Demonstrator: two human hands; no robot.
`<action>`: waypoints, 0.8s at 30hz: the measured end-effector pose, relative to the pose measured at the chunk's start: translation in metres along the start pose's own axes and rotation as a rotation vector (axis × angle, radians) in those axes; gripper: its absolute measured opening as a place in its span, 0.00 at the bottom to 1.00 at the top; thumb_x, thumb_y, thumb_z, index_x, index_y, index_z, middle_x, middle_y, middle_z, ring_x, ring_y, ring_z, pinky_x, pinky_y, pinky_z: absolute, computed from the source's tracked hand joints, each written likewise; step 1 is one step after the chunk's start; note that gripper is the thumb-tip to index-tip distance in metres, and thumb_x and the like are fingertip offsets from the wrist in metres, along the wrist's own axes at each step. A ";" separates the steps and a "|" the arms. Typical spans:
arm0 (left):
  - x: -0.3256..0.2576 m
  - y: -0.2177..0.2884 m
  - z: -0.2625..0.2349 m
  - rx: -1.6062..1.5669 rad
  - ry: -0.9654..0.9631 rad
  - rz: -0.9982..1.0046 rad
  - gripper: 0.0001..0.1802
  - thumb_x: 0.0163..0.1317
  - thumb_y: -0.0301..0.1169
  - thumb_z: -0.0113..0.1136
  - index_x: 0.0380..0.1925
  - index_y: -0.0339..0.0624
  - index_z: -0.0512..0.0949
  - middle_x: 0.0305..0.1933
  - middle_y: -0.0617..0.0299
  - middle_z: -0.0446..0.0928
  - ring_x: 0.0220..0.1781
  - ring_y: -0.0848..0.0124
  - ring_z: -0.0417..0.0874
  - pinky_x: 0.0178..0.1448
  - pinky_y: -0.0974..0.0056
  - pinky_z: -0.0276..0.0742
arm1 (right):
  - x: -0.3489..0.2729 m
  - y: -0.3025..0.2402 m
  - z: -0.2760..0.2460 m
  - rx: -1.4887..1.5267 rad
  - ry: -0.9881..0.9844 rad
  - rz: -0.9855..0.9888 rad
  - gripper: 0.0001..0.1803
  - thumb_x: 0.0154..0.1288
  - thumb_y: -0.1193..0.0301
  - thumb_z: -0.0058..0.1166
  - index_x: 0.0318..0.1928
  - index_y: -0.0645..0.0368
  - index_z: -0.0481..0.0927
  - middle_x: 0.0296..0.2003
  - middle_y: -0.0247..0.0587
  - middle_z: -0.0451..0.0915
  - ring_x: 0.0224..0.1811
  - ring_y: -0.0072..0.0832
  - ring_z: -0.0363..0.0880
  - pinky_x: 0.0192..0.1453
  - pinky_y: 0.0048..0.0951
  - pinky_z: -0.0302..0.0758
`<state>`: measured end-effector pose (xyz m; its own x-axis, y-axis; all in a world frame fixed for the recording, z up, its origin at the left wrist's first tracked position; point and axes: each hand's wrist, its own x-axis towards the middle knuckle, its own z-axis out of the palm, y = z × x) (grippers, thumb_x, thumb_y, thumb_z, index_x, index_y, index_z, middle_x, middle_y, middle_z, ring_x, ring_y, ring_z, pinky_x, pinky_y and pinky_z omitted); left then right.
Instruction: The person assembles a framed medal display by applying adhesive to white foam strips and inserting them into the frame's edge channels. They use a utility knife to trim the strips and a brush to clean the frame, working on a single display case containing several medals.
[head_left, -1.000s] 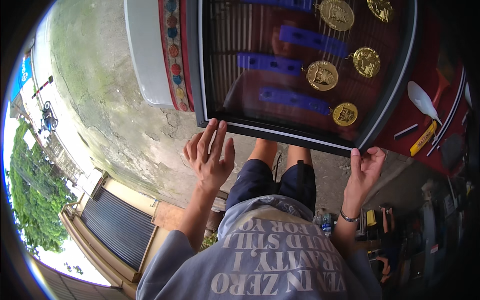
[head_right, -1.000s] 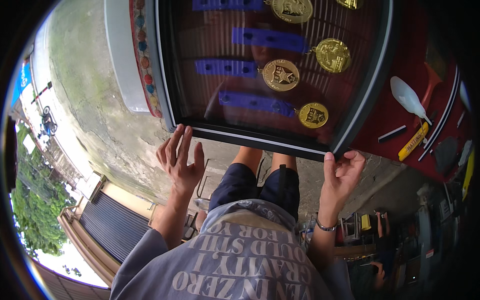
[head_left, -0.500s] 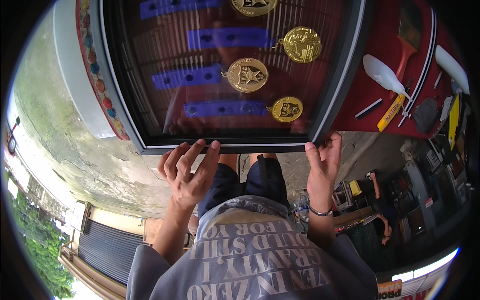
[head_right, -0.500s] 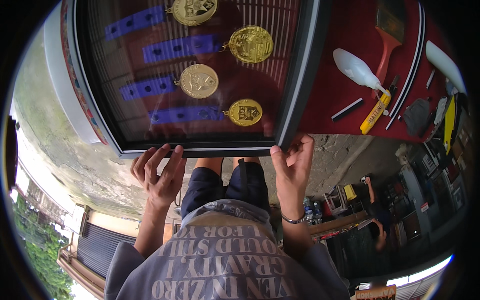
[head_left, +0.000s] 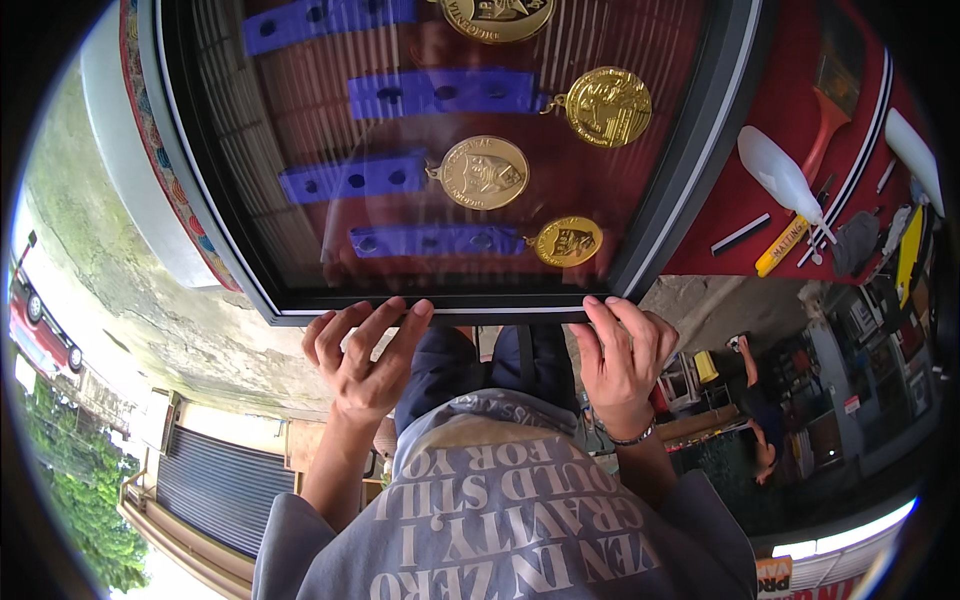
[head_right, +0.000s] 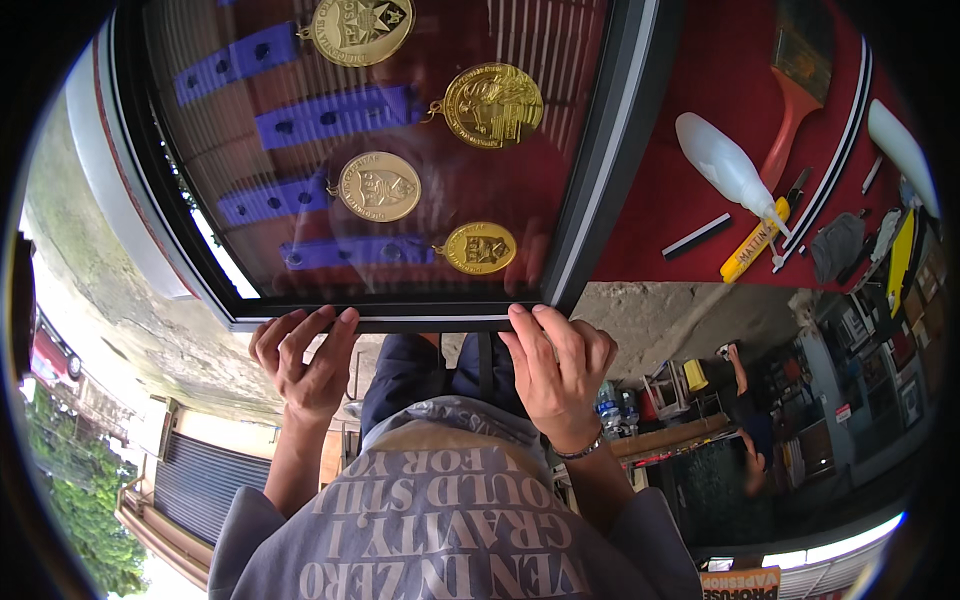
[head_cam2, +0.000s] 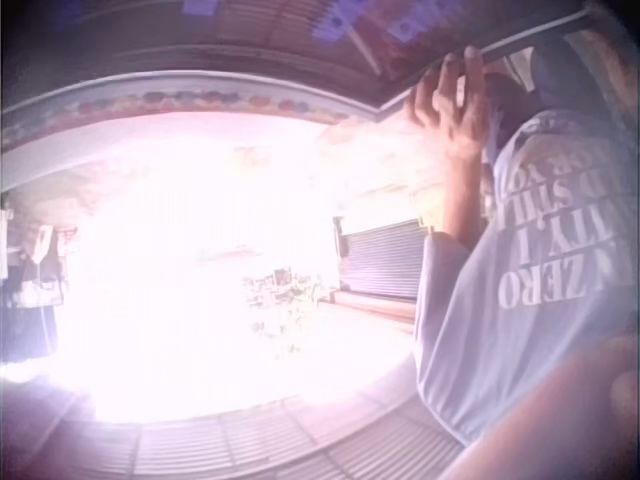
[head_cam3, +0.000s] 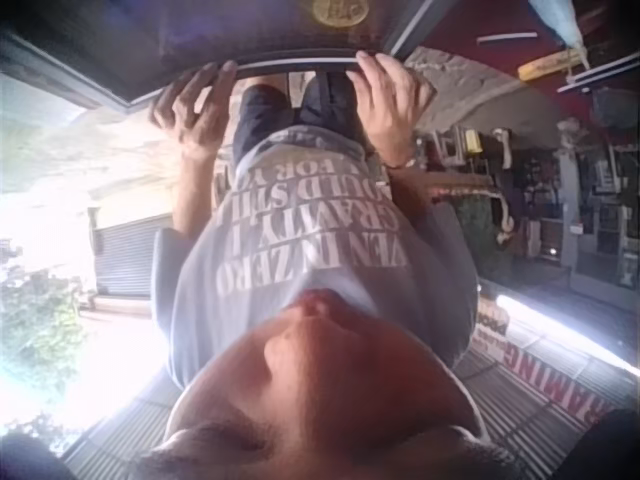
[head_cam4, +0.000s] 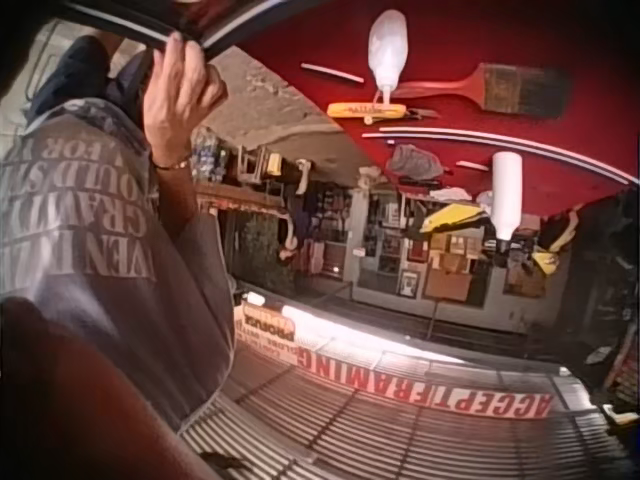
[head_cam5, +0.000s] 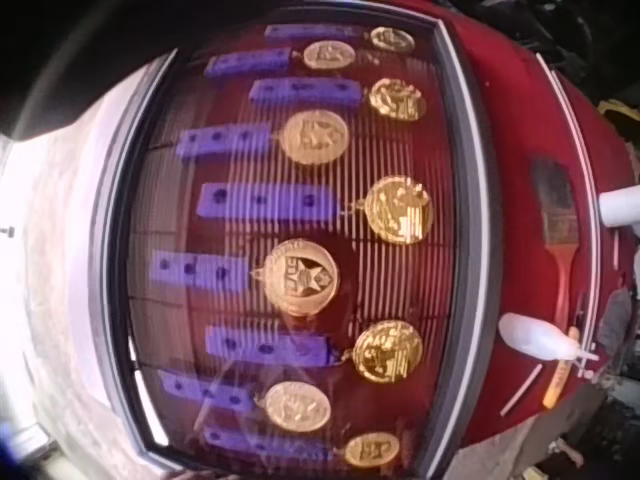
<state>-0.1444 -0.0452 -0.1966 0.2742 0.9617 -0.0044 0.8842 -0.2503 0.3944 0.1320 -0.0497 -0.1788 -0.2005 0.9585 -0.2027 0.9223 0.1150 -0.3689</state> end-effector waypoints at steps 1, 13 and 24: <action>0.000 -0.001 -0.002 0.006 -0.014 0.003 0.17 0.55 0.34 0.78 0.46 0.55 0.88 0.49 0.69 0.83 0.52 0.65 0.80 0.60 0.55 0.70 | 0.001 0.001 -0.001 -0.004 -0.003 -0.002 0.20 0.60 0.66 0.72 0.53 0.50 0.86 0.49 0.28 0.81 0.45 0.30 0.74 0.51 0.38 0.69; -0.028 -0.060 -0.037 0.229 -0.034 -0.062 0.16 0.61 0.35 0.74 0.48 0.46 0.87 0.49 0.65 0.87 0.54 0.65 0.85 0.63 0.55 0.73 | -0.002 0.021 0.009 0.312 0.091 0.019 0.33 0.56 0.63 0.78 0.58 0.55 0.74 0.50 0.33 0.85 0.45 0.29 0.79 0.53 0.37 0.67; -0.029 -0.063 -0.040 0.226 -0.049 -0.078 0.16 0.58 0.38 0.75 0.47 0.49 0.88 0.46 0.67 0.87 0.51 0.66 0.81 0.59 0.57 0.73 | 0.006 0.022 0.006 0.309 0.005 0.016 0.34 0.58 0.61 0.76 0.61 0.55 0.74 0.50 0.36 0.86 0.44 0.29 0.79 0.52 0.38 0.67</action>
<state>-0.2228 -0.0524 -0.1850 0.2154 0.9737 -0.0738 0.9640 -0.2000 0.1751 0.1492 -0.0429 -0.1939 -0.1849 0.9608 -0.2064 0.7812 0.0162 -0.6241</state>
